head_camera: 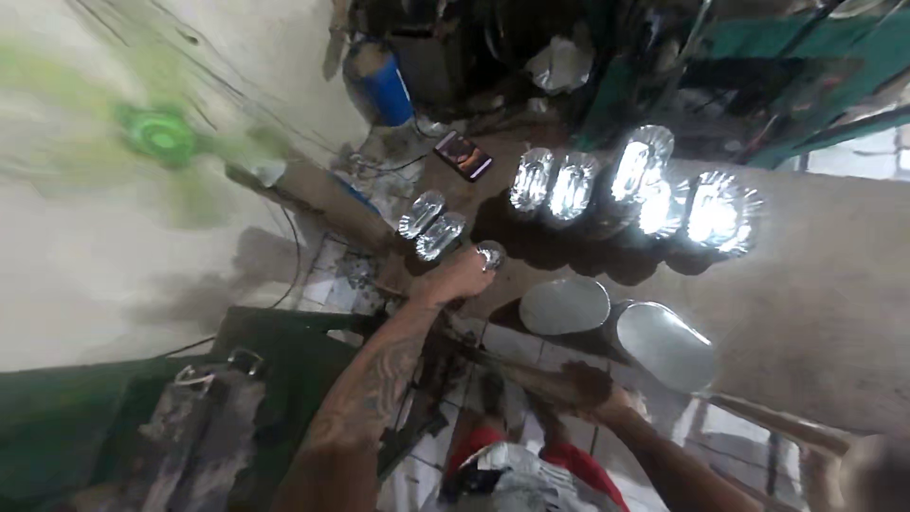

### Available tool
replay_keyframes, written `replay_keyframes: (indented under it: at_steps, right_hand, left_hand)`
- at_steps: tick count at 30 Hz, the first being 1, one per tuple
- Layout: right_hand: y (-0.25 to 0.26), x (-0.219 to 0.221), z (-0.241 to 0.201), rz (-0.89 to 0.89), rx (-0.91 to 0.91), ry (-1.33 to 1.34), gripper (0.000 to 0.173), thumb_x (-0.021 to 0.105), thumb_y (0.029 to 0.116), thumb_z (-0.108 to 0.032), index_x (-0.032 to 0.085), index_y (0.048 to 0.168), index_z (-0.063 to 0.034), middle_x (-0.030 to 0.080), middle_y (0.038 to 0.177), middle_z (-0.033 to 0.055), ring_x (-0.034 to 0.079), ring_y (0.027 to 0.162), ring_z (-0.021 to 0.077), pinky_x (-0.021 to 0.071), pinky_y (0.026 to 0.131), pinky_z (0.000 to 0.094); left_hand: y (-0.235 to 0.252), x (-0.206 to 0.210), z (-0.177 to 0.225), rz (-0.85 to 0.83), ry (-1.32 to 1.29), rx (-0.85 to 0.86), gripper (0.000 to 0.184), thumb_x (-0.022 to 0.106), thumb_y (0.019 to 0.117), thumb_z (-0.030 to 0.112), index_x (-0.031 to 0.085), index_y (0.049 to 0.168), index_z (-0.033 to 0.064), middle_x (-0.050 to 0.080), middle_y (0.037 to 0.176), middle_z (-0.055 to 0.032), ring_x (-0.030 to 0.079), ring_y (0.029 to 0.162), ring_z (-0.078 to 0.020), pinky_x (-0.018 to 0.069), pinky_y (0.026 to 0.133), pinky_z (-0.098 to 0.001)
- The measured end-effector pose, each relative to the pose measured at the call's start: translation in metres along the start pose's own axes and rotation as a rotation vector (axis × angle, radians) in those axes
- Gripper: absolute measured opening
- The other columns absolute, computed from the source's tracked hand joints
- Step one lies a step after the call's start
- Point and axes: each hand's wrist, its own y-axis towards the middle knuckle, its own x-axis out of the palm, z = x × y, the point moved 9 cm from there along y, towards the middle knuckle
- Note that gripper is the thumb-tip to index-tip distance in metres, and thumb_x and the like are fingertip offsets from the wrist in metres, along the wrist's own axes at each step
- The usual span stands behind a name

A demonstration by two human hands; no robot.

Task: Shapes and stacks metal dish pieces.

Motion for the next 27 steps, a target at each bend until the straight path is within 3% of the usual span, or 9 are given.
replay_keyframes:
  at_steps: [3,8,10,13,16,18,20,23,27]
  right_hand:
    - [0.004,0.001,0.01,-0.024,0.058,0.05,0.103,0.07,0.0778,-0.073,0.04,0.157,-0.0153,0.04,0.161,0.0129,0.038,0.148,0.0349,0.0311,0.121,0.0561]
    - [0.001,0.004,0.018,-0.014,0.105,0.124,0.103,0.075,0.0743,-0.071,0.042,0.157,-0.0205,0.04,0.162,0.0103,0.037,0.148,0.0363,0.0341,0.117,0.0617]
    - [0.002,-0.002,0.006,0.057,0.071,0.087,0.1,0.074,0.0744,-0.072,0.046,0.154,-0.0172,0.046,0.157,0.0126,0.043,0.144,0.036,0.0338,0.117,0.0588]
    - [-0.026,-0.017,-0.011,0.092,0.106,0.281,0.069,0.066,0.0957,-0.049,0.051,0.15,-0.0091,0.049,0.154,0.0174,0.041,0.147,0.0347,0.0245,0.124,0.0543]
    - [-0.094,-0.088,-0.05,0.349,0.081,0.612,0.051,0.063,0.1013,-0.04,0.06,0.138,-0.0045,0.063,0.136,0.0183,0.06,0.128,0.0294,0.0461,0.113,0.0492]
    - [-0.144,-0.15,-0.066,0.686,0.017,0.462,0.049,0.064,0.1005,-0.036,0.063,0.134,-0.0004,0.065,0.131,0.0197,0.062,0.124,0.0318,0.0483,0.109,0.0498]
    - [-0.16,-0.194,-0.063,0.863,-0.014,0.144,0.05,0.07,0.0955,-0.042,0.07,0.123,-0.0001,0.07,0.124,0.0193,0.064,0.122,0.0367,0.0477,0.109,0.0547]
    - [-0.123,-0.204,-0.031,0.727,-0.014,-0.158,0.062,0.074,0.087,-0.057,0.07,0.125,-0.0082,0.071,0.124,0.0114,0.062,0.125,0.031,0.0295,0.123,0.0548]
    - [-0.115,-0.196,-0.007,0.775,-0.204,0.041,0.035,0.061,0.1009,-0.036,0.072,0.117,-0.0069,0.074,0.111,0.0075,0.067,0.114,0.0214,0.0301,0.124,0.0496]
  left_hand:
    - [0.029,0.005,-0.001,-0.055,0.003,0.052,0.038,0.065,0.0993,0.035,0.069,0.105,-0.0025,0.066,0.111,-0.0231,0.066,0.104,-0.0362,0.0533,0.094,-0.0573]
    - [0.035,0.025,-0.015,-0.139,0.04,0.03,0.057,0.07,0.0943,0.049,0.068,0.118,-0.0025,0.053,0.139,-0.0288,0.056,0.127,-0.0402,0.0456,0.108,-0.0587]
    - [0.04,0.024,-0.017,-0.082,0.003,0.112,0.04,0.068,0.0978,0.038,0.072,0.112,0.0006,0.066,0.121,-0.0241,0.064,0.114,-0.0372,0.0499,0.101,-0.0599]
    - [0.04,0.024,-0.012,-0.067,-0.043,0.189,0.032,0.067,0.099,0.026,0.069,0.119,0.0013,0.069,0.112,-0.0225,0.066,0.109,-0.038,0.05,0.097,-0.063]
    - [0.041,0.025,-0.017,-0.071,0.012,0.17,0.053,0.076,0.0916,0.042,0.067,0.125,0.0017,0.064,0.124,-0.0273,0.06,0.119,-0.0439,0.047,0.102,-0.0661]
    - [0.038,0.028,-0.02,-0.095,0.036,0.119,0.065,0.079,0.0865,0.05,0.066,0.126,-0.0005,0.057,0.133,-0.031,0.054,0.126,-0.0472,0.0446,0.104,-0.0676]
    - [0.031,0.033,-0.023,-0.073,0.053,0.145,0.053,0.075,0.0917,0.041,0.068,0.124,-0.0005,0.056,0.134,-0.0304,0.054,0.127,-0.0465,0.0442,0.104,-0.067]
    - [0.023,0.028,-0.03,-0.001,0.035,0.21,0.033,0.074,0.0926,0.027,0.072,0.11,-0.0015,0.062,0.125,-0.0288,0.062,0.114,-0.0452,0.0499,0.096,-0.0668]
    - [0.022,0.015,-0.03,-0.043,0.134,0.072,0.054,0.072,0.093,0.046,0.07,0.117,-0.0012,0.054,0.138,-0.0299,0.06,0.12,-0.0471,0.049,0.098,-0.0674]
